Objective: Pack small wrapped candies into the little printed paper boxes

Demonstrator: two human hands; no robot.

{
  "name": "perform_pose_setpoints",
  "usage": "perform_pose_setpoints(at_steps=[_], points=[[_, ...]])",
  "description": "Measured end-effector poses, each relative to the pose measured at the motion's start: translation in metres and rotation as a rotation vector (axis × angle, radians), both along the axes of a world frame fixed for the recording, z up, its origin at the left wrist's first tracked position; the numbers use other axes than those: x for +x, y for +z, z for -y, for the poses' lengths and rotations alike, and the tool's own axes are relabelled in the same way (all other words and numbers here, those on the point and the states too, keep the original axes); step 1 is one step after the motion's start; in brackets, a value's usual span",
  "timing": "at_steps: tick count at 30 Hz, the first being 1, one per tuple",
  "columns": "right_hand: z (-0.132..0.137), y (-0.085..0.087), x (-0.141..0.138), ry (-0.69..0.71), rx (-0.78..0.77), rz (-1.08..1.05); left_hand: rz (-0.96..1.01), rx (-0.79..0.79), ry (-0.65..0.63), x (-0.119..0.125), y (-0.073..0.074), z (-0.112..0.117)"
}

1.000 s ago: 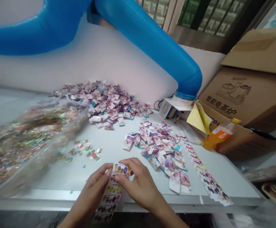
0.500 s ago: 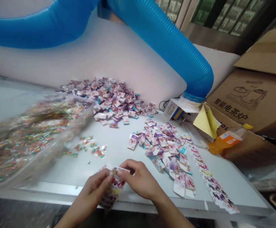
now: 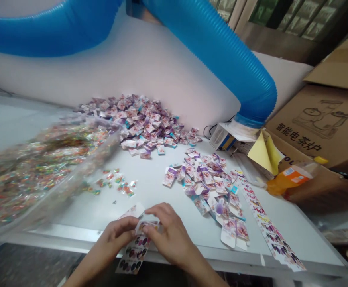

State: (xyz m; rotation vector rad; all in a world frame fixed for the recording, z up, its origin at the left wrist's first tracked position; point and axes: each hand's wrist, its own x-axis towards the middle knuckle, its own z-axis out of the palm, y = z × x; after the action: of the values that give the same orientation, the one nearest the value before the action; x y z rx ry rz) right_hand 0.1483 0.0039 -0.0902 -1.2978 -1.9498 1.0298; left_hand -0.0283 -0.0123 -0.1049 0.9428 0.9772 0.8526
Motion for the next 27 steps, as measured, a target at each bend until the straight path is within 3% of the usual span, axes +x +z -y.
perform_pose_setpoints(at_steps=[2,6,9,11,18,24,27], points=[[-0.004,0.003,0.001,0.041,-0.051,-0.029,-0.002,-0.001,-0.032,0.0,-0.002,0.002],[-0.008,0.009,0.004,-0.009,-0.191,-0.13,-0.065,-0.077,-0.062,0.002,-0.02,0.005],[-0.003,0.003,0.003,0.028,-0.4,-0.233,-0.087,-0.124,-0.023,0.003,-0.026,0.006],[0.003,-0.004,0.0,0.035,-0.443,-0.196,-0.03,-0.136,-0.021,0.003,-0.023,0.005],[0.005,-0.016,-0.003,-0.109,-0.098,0.005,0.077,0.045,-0.107,-0.003,-0.008,0.007],[-0.007,-0.014,0.004,0.001,-0.491,-0.363,0.044,0.052,-0.165,-0.009,-0.002,0.012],[-0.012,-0.022,0.005,0.052,-0.625,-0.504,-0.171,0.236,-0.21,-0.014,0.006,0.01]])
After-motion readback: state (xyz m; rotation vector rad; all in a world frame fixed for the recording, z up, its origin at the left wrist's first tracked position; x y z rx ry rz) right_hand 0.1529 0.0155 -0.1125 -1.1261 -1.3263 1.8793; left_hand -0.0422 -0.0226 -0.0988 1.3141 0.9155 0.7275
